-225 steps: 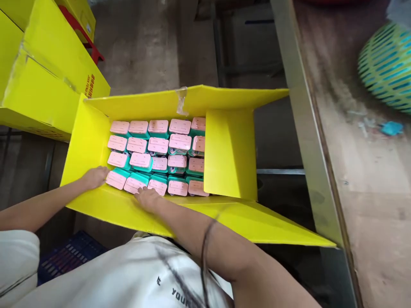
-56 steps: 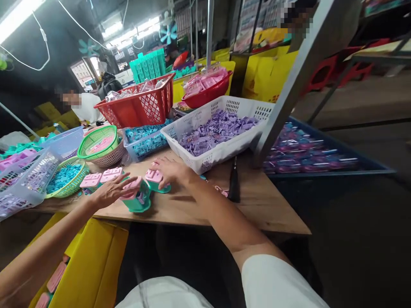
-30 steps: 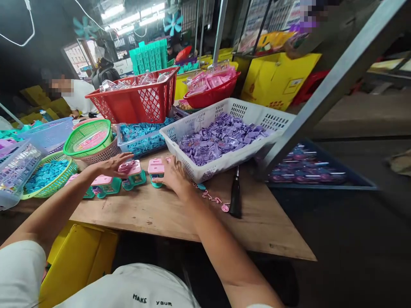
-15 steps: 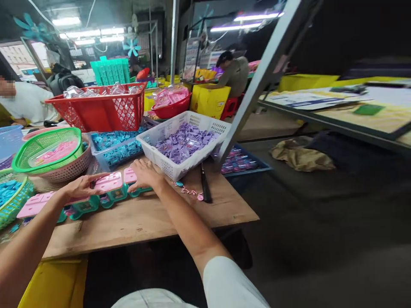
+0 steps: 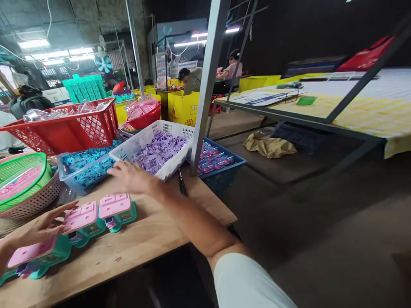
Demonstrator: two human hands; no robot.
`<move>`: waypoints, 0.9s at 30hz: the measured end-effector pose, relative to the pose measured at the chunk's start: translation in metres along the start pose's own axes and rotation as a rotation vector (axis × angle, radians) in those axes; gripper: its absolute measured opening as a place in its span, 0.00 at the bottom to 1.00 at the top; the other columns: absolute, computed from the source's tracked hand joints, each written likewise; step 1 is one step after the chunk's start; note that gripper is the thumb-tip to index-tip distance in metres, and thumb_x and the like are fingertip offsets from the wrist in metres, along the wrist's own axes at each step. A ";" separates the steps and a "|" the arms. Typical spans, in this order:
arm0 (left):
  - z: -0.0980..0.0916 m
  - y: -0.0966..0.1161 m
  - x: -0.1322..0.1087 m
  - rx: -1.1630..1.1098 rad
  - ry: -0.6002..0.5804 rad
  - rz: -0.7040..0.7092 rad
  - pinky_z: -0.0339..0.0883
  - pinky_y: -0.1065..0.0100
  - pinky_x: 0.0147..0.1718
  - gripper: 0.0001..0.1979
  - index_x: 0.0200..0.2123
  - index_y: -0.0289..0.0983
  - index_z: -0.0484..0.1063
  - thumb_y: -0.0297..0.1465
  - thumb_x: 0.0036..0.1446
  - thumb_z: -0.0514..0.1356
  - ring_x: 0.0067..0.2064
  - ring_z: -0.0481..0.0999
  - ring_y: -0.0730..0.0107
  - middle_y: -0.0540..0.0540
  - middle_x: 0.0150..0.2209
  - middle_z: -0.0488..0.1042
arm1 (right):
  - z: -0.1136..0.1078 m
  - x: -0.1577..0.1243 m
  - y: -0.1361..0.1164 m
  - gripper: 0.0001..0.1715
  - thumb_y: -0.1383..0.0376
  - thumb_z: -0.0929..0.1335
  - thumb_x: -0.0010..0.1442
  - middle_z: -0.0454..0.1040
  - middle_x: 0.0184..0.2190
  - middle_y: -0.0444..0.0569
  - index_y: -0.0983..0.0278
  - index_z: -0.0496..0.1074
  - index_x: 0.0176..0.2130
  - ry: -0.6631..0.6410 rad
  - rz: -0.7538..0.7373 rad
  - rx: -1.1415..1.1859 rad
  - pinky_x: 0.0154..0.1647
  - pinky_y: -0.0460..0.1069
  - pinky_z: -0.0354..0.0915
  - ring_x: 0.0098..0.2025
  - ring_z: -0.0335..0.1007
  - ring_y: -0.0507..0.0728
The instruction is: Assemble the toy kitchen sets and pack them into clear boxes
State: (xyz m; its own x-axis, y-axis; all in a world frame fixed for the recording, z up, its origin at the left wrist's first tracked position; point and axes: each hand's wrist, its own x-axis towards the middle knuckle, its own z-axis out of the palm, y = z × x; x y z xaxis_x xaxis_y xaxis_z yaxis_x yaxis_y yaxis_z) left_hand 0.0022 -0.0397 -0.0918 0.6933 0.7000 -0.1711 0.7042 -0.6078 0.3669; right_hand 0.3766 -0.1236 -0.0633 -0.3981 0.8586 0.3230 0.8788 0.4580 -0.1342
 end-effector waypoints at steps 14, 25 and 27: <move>-0.041 0.203 0.266 0.572 -0.072 0.186 0.69 0.71 0.41 0.17 0.46 0.35 0.78 0.28 0.59 0.53 0.40 0.79 0.66 0.43 0.41 0.82 | -0.007 0.061 0.131 0.26 0.67 0.75 0.54 0.78 0.54 0.53 0.61 0.79 0.53 -0.708 0.233 -0.177 0.52 0.51 0.69 0.53 0.75 0.63; -0.002 0.210 0.301 0.666 -0.170 0.163 0.70 0.70 0.41 0.19 0.50 0.39 0.78 0.29 0.55 0.61 0.45 0.80 0.62 0.45 0.43 0.82 | -0.014 0.048 0.167 0.23 0.70 0.72 0.55 0.80 0.48 0.60 0.68 0.79 0.52 -0.695 0.199 -0.314 0.46 0.51 0.69 0.49 0.77 0.65; 0.005 0.214 0.302 0.694 -0.187 0.156 0.71 0.68 0.46 0.25 0.58 0.41 0.73 0.32 0.56 0.61 0.50 0.79 0.59 0.44 0.50 0.80 | -0.013 0.049 0.165 0.27 0.67 0.74 0.55 0.80 0.50 0.59 0.68 0.77 0.55 -0.697 0.187 -0.313 0.46 0.51 0.68 0.51 0.77 0.65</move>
State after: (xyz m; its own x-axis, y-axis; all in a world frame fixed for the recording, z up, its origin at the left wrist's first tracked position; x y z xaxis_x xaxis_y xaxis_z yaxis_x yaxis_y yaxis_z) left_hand 0.3629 0.0398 -0.0691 0.7640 0.5482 -0.3402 0.4872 -0.8359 -0.2528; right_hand 0.5057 -0.0092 -0.0573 -0.2180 0.9091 -0.3549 0.9396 0.2939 0.1757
